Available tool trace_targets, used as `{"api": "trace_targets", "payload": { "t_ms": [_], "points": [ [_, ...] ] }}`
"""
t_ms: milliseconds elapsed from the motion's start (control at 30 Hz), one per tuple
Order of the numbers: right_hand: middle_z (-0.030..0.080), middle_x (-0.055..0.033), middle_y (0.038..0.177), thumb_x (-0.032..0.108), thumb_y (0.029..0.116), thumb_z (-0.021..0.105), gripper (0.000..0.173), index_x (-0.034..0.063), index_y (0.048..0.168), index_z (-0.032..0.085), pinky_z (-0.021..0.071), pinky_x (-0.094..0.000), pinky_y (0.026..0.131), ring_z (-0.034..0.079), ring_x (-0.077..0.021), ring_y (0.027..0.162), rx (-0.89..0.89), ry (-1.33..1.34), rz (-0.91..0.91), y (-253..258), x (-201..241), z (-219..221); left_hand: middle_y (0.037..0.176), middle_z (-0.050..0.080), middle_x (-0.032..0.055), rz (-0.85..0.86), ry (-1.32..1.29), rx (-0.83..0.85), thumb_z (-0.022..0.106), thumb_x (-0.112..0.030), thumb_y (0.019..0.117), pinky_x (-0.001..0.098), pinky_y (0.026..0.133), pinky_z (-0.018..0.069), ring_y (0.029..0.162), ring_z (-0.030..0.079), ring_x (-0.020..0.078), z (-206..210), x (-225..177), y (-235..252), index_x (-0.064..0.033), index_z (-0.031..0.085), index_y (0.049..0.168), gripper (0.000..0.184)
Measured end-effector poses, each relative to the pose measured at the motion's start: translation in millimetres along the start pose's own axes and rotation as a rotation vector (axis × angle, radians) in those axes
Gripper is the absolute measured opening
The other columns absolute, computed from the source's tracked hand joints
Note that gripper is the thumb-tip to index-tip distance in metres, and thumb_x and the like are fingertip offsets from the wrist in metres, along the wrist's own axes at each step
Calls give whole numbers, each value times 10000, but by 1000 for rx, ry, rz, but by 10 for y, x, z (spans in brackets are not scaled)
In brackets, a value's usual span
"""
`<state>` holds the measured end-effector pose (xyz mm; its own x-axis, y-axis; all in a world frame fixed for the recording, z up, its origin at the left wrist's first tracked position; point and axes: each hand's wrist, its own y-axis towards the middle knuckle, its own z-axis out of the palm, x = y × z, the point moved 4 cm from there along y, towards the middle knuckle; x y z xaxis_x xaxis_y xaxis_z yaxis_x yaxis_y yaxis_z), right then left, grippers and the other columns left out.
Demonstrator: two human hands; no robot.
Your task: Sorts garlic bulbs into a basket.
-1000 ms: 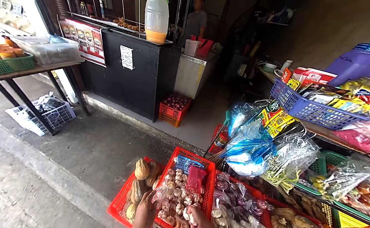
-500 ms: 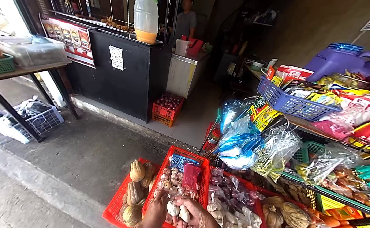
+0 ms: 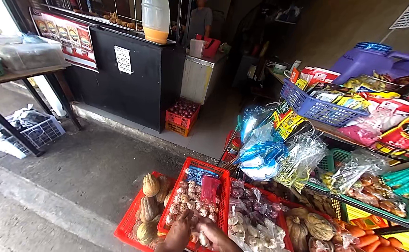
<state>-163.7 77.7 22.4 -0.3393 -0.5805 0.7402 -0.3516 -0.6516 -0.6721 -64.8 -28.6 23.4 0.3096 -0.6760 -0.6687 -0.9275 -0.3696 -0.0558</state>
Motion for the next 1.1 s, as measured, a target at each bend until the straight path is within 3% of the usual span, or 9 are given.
{"api": "trace_targets", "payload": {
  "t_ms": [100,133,233,400,533,600,667,800,1100],
  "points": [
    [634,-216,1340,326,1025,626,581,79,1529,474,533,-493,981,666,-303,1123,-23,-351,-48,94,-61,-4,1491,533,186,-28,-13,43,505,43,950,439,1107,474,1325,578,315,0,-32,-5,9,568,1422,478],
    [646,-200,1321,357,1034,611,572,81,1519,488,538,-470,962,669,-279,1100,-29,-355,-22,89,-63,-14,1489,536,186,-30,-13,46,506,53,940,438,1108,472,1322,580,313,15,-20,-1,10,575,1415,481],
    [696,-70,931,376,1082,489,379,113,1334,591,510,-287,581,616,-129,668,10,5,86,64,-83,-25,1472,554,175,-37,-28,47,530,53,921,443,1095,484,1301,596,313,36,31,13,-1,604,1385,473],
    [683,-184,1066,290,1090,377,345,34,1255,538,613,-420,767,712,-292,871,86,687,152,81,32,-26,1445,573,201,6,-64,42,636,-26,927,450,1124,454,1321,577,325,54,44,31,32,616,1358,435],
    [705,-138,1071,322,1065,467,373,103,1360,532,580,-390,665,697,-241,798,72,143,95,25,24,12,1426,589,189,-15,-83,-33,545,60,900,453,1097,485,1297,599,312,43,82,39,26,630,1337,447],
    [632,-180,1345,441,1023,600,644,182,1577,400,593,-512,804,706,-318,991,49,-247,-8,106,-28,1,1422,587,197,-18,-116,-78,553,34,938,448,1102,483,1291,603,315,14,96,46,26,624,1347,415],
    [535,-194,1505,477,1035,573,698,177,1622,341,528,-564,1033,643,-345,1238,39,-541,-122,209,-34,-2,1452,564,198,-57,-124,-65,559,28,939,449,1105,480,1300,596,319,0,111,47,22,604,1373,437],
    [739,-174,1153,296,1089,472,457,169,1526,509,563,-521,913,729,-314,973,-13,-760,-208,213,71,-14,1436,579,189,-80,-128,-73,540,88,892,447,1075,502,1265,622,311,-17,122,21,18,628,1346,468],
    [747,-163,1100,413,1042,529,414,85,1164,750,517,-564,994,702,-314,1082,50,-999,-263,239,110,-14,1432,585,193,-132,-140,-85,536,81,898,453,1101,476,1295,600,317,-49,174,-17,13,638,1337,455]
  ]
}}
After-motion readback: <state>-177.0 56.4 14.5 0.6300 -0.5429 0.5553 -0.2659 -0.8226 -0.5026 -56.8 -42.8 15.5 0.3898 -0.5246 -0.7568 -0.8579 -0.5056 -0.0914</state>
